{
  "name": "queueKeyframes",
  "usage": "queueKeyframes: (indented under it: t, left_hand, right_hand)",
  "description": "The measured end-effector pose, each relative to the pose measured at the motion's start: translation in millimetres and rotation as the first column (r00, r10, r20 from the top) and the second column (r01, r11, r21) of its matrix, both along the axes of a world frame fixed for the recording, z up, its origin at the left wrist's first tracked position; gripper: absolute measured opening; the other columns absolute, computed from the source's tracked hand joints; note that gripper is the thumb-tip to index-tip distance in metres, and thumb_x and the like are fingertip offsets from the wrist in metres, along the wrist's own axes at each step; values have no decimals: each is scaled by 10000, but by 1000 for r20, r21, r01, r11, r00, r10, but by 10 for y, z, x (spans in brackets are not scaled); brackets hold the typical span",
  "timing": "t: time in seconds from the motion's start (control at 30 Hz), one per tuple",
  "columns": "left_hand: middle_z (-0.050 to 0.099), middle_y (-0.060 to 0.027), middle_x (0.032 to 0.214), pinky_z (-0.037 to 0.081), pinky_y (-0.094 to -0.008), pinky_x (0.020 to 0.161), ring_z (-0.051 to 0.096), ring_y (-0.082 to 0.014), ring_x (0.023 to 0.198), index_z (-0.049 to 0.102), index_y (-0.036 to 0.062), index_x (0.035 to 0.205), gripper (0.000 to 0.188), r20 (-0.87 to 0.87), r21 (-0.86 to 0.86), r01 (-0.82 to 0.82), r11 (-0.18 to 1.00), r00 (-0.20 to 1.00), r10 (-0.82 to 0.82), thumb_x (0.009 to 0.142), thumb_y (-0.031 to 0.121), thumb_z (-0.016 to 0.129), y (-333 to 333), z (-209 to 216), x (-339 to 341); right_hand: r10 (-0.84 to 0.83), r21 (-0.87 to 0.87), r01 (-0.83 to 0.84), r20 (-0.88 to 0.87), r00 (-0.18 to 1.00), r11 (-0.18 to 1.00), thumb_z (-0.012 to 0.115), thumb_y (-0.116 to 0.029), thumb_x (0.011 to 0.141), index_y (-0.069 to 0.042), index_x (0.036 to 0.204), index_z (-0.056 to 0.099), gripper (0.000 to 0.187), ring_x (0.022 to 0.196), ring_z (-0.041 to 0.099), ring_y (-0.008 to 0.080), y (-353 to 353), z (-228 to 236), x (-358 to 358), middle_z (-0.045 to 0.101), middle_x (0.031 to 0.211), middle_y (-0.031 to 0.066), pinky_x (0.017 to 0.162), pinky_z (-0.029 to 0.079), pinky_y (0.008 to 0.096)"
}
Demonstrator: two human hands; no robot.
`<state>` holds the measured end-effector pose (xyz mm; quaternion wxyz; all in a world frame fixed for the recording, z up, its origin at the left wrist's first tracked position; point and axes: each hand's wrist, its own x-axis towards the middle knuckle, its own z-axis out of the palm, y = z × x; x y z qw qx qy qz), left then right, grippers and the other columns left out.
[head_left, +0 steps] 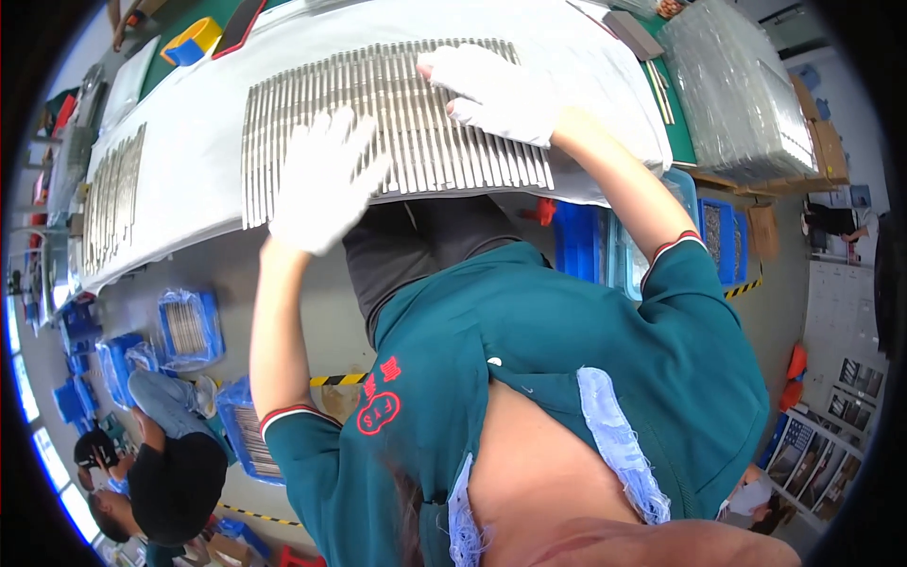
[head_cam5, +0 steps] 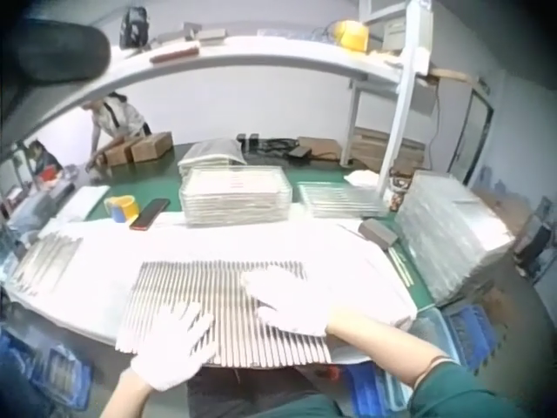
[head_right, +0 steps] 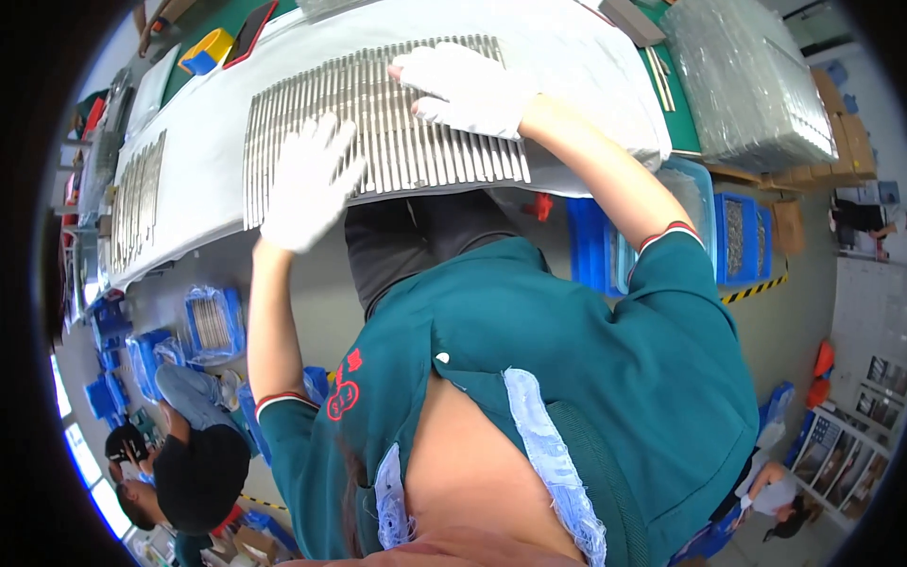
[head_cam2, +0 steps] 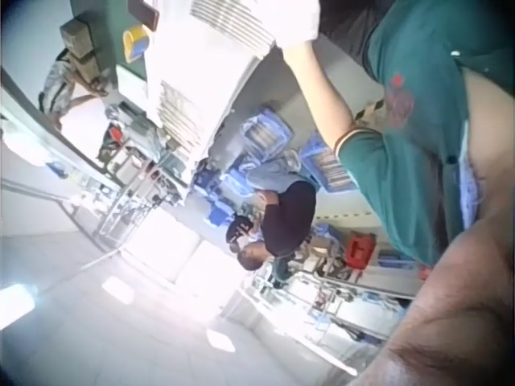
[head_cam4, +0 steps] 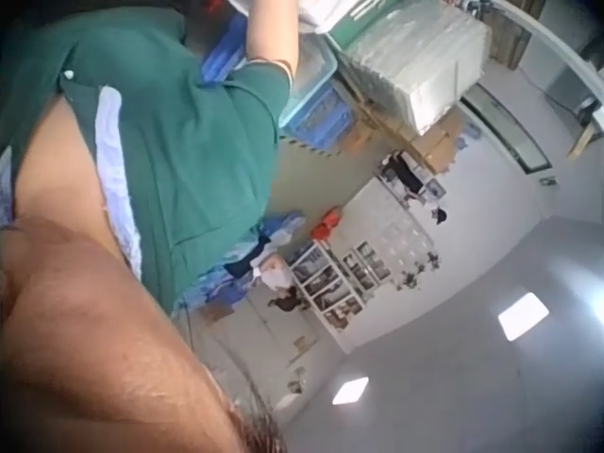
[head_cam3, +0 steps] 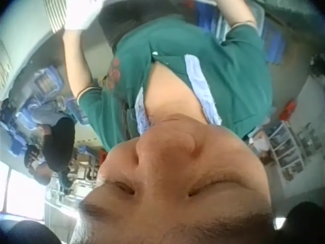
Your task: The worker is aligning and organizing a set of long metal rods on a padded workbench.
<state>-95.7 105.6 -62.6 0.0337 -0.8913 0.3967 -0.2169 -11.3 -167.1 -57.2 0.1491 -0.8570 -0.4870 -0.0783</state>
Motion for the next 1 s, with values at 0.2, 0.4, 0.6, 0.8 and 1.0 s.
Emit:
queueKeyframes:
  t: [0.2,0.4,0.6,0.8,1.0]
  left_hand:
    - [590,-147,1112,427,-361,896,559,-291,1032,565,42,1160,392,-784,-494,-239,836,539,-309,845,275,582,-827,330,-612]
    - [654,-41,829,461,-218,757,601,-100,815,638,25,1014,347,-819,-429,-624,654,-37,-573,912,339,533,-1369,-336,-384]
    - [617,-50,786,505,-272,713,609,-137,756,613,25,1000,279,-595,-256,-948,191,-1,-804,866,269,625,-1804,-472,-326]
    - [596,-54,698,526,-283,650,608,-143,662,617,-2,953,221,-533,-256,-966,22,122,-837,864,200,623,-1901,-560,-415]
    - [593,-52,678,522,-272,636,601,-141,622,607,2,912,197,-582,-318,-945,76,131,-803,857,189,630,-1867,-522,-411]
  right_hand:
    - [-385,96,373,167,908,923,504,-313,877,-132,1283,500,444,1193,449,267,-721,346,-461,524,1261,80,1023,324,345]
    - [-224,-50,226,50,973,973,611,-293,715,-82,1251,500,587,1187,434,290,-924,109,-648,492,1270,104,980,366,362]
    - [-357,1,357,27,934,934,627,-257,643,-31,1189,524,599,1192,432,269,-755,-120,-707,488,1256,122,999,346,368]
    - [-370,51,368,45,928,929,693,-296,603,-59,1209,535,669,1138,482,329,-726,-86,-727,532,1217,134,962,380,405]
    - [-385,36,384,106,917,923,674,-298,608,-66,1203,541,652,1145,480,310,-745,-161,-707,526,1228,121,980,361,405]
